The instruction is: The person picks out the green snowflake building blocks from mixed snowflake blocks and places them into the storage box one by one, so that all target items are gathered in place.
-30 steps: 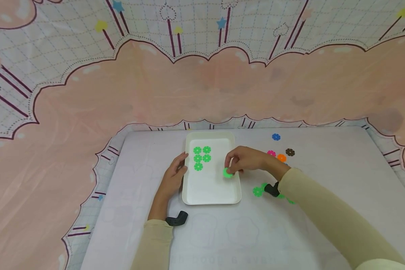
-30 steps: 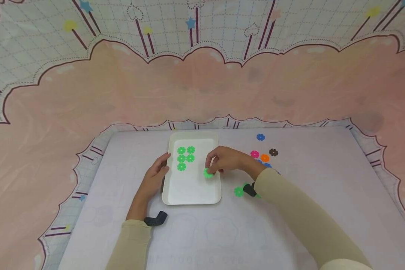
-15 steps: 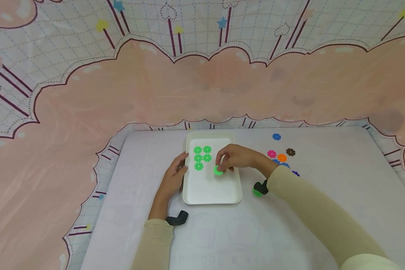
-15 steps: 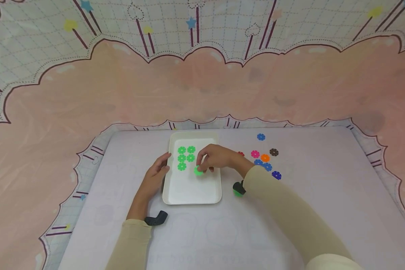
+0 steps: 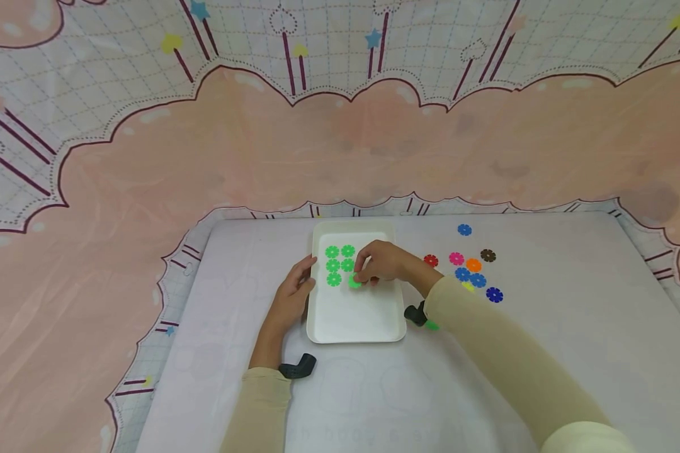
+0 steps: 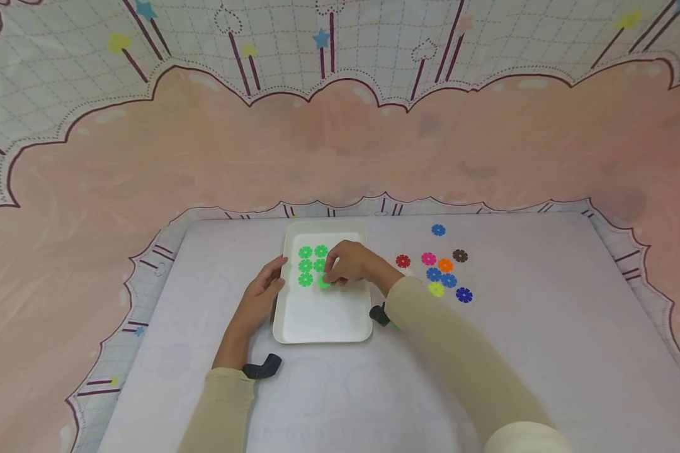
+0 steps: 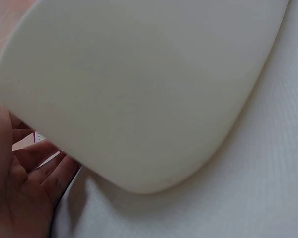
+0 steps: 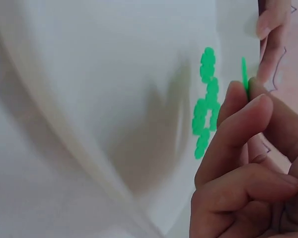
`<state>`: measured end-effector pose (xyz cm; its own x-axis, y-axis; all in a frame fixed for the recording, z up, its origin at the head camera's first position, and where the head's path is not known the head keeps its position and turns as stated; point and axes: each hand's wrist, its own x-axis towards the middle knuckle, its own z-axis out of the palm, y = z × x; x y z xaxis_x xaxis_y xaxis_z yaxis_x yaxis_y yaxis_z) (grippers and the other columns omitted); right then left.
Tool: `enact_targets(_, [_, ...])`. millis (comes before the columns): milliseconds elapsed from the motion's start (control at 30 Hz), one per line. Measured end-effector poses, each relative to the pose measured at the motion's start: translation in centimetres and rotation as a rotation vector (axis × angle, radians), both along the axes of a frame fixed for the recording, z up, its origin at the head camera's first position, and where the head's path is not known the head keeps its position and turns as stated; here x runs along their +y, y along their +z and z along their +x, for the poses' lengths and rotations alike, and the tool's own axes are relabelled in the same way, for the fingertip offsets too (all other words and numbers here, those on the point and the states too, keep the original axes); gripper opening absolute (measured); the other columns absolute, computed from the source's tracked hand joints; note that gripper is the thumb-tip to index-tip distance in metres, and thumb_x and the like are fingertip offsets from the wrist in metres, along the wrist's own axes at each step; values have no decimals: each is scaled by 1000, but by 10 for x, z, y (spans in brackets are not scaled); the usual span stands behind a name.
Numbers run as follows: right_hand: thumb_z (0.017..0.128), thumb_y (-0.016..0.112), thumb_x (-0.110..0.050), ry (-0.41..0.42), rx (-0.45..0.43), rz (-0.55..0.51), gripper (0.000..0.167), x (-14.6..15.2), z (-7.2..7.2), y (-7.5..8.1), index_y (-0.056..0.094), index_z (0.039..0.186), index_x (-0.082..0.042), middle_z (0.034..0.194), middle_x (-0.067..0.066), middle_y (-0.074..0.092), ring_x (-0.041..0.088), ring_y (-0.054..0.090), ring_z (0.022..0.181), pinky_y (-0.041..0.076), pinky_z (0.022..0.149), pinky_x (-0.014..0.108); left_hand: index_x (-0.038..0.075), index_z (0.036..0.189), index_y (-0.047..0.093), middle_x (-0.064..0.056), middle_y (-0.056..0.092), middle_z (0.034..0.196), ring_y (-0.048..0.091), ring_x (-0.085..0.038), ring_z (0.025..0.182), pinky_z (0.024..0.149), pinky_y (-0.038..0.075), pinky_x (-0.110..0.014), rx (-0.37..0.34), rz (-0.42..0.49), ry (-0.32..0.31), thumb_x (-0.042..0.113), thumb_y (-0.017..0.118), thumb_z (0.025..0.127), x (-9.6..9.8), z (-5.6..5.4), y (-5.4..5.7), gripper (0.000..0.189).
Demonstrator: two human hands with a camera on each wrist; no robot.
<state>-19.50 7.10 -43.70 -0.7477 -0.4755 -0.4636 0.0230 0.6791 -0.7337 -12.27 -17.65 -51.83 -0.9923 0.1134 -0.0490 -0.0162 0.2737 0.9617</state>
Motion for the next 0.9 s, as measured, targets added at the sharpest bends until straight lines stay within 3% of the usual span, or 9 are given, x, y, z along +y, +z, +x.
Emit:
enact_targets(333, [88,81,-16,-117,5,48,15,-15,-1,-9,72,95,-7,69,1,67,15,65,63,39,52,22,19,153,47,7,35,165,39,-23,150,120,37,-50,-5,-3,9,13,49,106,0,-1,-1,47])
enact_targets(633, [88,81,-15,-212,-46,108,15,-26,-1,-18,72,97,-6,74,2,71,11,65,60,40,52,21,21,152,48,9,36,164,40,-22,149,120,37,-49,-2,-10,14,13,49,106,1,0,0,47])
enact_targets(900, [87,82,-18,-258,-58,152,15,-30,1,-22,71,87,-7,68,1,70,11,59,56,36,49,23,18,153,47,8,35,164,39,-22,150,121,37,-50,-8,6,8,13,49,106,1,0,0,47])
